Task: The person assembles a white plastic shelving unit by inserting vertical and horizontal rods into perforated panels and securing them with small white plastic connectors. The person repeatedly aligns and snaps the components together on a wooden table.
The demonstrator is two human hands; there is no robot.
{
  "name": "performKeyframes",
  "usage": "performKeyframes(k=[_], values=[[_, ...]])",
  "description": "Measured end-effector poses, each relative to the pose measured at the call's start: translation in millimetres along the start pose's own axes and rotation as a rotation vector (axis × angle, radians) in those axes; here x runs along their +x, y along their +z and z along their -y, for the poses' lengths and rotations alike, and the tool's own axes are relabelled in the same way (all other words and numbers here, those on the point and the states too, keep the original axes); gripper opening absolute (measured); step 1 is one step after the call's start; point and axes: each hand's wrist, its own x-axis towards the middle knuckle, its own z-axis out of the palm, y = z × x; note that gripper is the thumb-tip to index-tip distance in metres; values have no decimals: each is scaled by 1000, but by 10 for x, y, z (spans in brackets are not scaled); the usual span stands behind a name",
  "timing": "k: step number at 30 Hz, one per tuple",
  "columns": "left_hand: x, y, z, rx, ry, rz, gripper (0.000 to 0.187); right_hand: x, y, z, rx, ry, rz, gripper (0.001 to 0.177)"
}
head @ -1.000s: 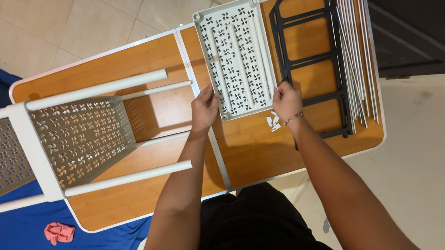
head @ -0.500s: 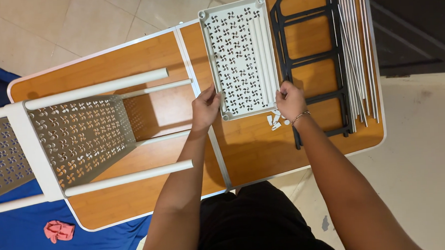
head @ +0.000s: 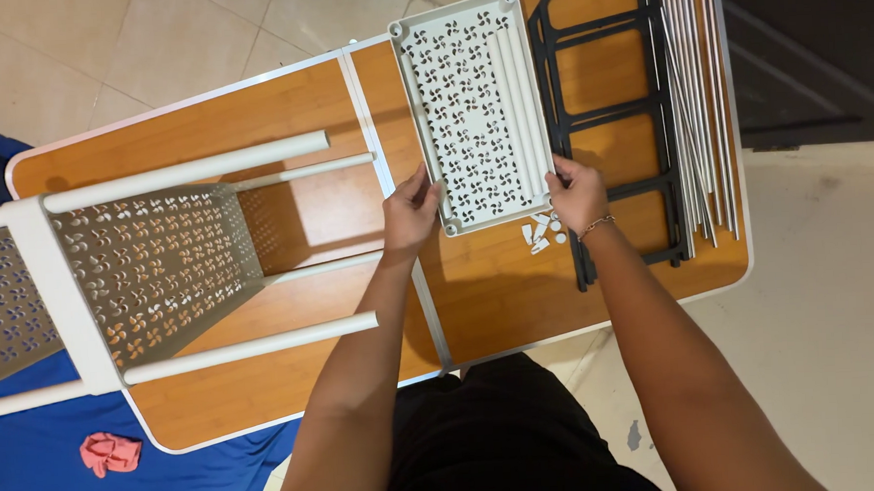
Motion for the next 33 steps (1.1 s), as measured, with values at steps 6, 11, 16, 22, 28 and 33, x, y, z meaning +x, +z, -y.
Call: performKeyframes(k=[6, 11, 16, 22, 28, 33], values=[[-31, 17, -38, -25, -4, 5, 48, -1, 12, -25, 83, 25, 1, 36], [-66, 30, -103, -35, -48, 20, 50, 37, 29, -99, 100, -45, -41, 37], [-43, 47, -39, -81, -37, 35, 52, 61, 16, -182, 4, -32, -42, 41], [-377, -52, 70, 228, 129, -115, 48, -151, -16, 20, -30, -252, -227, 50], [-1402, -757, -481, 105, 11, -13, 35, -774, 2, 974, 84, -555, -181, 27], [-2149, -1697, -1268, 150, 134, 115, 23, -1410, 84, 2063, 30, -821, 69, 23]])
